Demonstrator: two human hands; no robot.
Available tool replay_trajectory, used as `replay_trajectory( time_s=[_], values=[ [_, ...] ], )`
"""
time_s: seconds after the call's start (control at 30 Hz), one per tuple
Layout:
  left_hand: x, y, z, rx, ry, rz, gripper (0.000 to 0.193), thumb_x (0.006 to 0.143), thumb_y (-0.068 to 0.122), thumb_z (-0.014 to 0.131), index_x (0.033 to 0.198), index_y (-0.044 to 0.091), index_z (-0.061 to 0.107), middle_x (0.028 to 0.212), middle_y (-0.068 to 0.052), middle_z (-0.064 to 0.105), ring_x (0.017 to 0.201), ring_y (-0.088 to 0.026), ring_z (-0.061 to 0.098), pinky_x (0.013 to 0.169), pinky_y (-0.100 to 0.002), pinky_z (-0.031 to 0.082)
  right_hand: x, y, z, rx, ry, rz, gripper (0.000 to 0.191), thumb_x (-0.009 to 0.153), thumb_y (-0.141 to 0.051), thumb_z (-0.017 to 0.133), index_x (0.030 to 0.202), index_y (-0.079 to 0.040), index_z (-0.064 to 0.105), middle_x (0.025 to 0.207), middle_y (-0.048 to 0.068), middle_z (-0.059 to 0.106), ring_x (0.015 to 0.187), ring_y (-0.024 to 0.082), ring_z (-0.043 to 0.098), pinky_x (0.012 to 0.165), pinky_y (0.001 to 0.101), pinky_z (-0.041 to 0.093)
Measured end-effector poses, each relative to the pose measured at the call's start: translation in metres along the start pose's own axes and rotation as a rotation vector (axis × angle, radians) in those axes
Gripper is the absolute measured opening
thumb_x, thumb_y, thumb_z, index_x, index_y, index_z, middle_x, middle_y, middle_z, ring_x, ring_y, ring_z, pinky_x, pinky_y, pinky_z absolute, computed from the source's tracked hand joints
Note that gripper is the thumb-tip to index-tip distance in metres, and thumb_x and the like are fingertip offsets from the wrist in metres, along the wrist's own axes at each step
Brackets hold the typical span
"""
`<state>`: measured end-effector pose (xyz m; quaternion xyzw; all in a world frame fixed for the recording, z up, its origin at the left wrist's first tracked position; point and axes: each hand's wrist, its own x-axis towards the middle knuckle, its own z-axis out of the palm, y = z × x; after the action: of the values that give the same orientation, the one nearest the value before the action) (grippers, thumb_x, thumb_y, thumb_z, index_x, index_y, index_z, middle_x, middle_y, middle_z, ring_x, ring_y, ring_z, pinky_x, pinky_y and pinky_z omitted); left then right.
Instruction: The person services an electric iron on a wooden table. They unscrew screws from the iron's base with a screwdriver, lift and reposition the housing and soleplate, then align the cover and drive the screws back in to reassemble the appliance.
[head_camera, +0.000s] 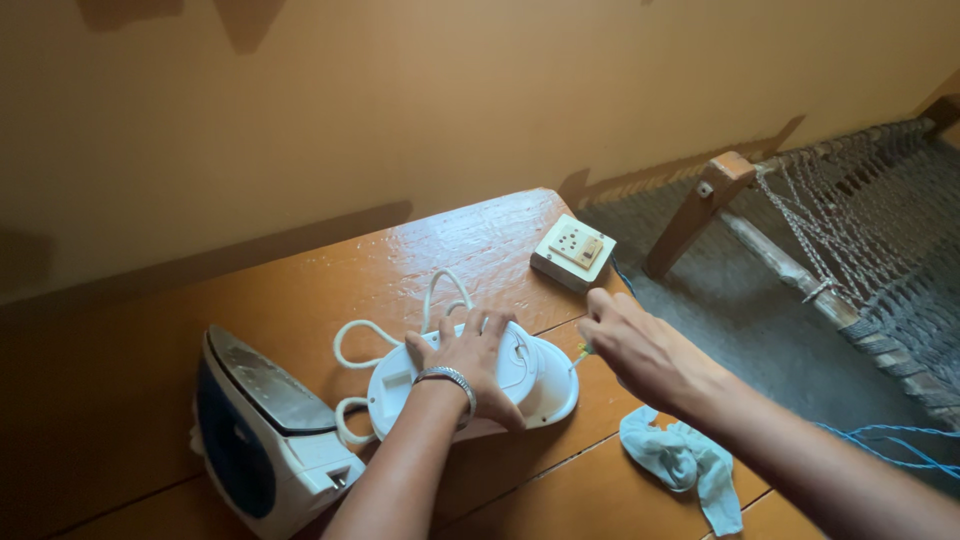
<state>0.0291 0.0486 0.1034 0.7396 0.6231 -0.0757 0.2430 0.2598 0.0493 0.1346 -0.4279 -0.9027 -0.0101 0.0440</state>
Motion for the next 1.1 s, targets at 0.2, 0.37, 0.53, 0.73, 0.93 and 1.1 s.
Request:
replay_trajectory(
  time_s=[0.2,0.37,0.53,0.73,0.93,1.1],
  values=[
    [-0.002,0.002,-0.008,0.022,-0.040,-0.003,0.142,0.038,0.050,0.098,0.157,0.040,0.020,0.164,0.003,0.024,0.156,-0.041,0.011,0.108,-0.086,0.017,0.023,0.010,-0.004,-0.237,-0.317,-0.059,0.018,0.094,-0.024,0.061,0.094,-0.006,0.060,0.098,0.014,0.061,0.096,0.031,0.065,0.074,0.0430,0.055],
    [-0.006,0.005,-0.015,0.035,-0.084,-0.011,0.141,0.041,0.049,0.097,0.157,0.039,0.018,0.165,0.002,0.023,0.157,-0.037,0.012,0.109,-0.084,0.020,0.027,0.018,-0.004,-0.291,-0.319,-0.143,0.025,0.084,-0.009,0.063,0.105,-0.001,0.052,0.103,0.018,0.057,0.092,0.035,0.062,0.068,0.0411,0.057],
    [-0.007,0.005,-0.018,0.026,-0.114,-0.001,0.136,0.043,0.046,0.095,0.155,0.038,0.019,0.165,0.002,0.024,0.156,-0.039,0.014,0.109,-0.084,0.020,0.018,0.039,-0.011,-0.232,-0.477,-0.336,0.030,0.072,-0.002,0.063,0.099,0.005,0.051,0.102,0.020,0.056,0.095,0.036,0.062,0.068,0.0397,0.058],
    [-0.007,0.000,-0.014,0.000,-0.068,0.036,0.132,0.043,0.046,0.095,0.152,0.038,0.021,0.163,0.000,0.025,0.156,-0.041,0.013,0.107,-0.087,0.017,0.011,0.043,-0.014,-0.236,-0.576,-0.162,0.010,0.092,-0.008,0.058,0.097,0.001,0.054,0.096,0.019,0.061,0.093,0.037,0.067,0.075,0.0464,0.055],
    [-0.004,0.001,-0.011,-0.009,-0.043,0.028,0.132,0.042,0.047,0.096,0.151,0.039,0.023,0.162,0.000,0.025,0.154,-0.044,0.013,0.107,-0.088,0.015,0.015,0.014,-0.009,-0.042,-0.370,-0.260,0.030,0.071,0.001,0.062,0.100,0.004,0.053,0.099,0.020,0.055,0.091,0.040,0.063,0.067,0.0450,0.056],
    [-0.004,0.000,-0.006,-0.031,-0.026,0.027,0.132,0.040,0.046,0.096,0.151,0.038,0.025,0.161,0.001,0.027,0.152,-0.047,0.016,0.107,-0.088,0.013,0.033,0.011,-0.001,-0.067,-0.326,-0.476,0.026,0.073,-0.005,0.065,0.095,0.002,0.053,0.094,0.015,0.053,0.087,0.035,0.064,0.066,0.0415,0.056]
  ],
)
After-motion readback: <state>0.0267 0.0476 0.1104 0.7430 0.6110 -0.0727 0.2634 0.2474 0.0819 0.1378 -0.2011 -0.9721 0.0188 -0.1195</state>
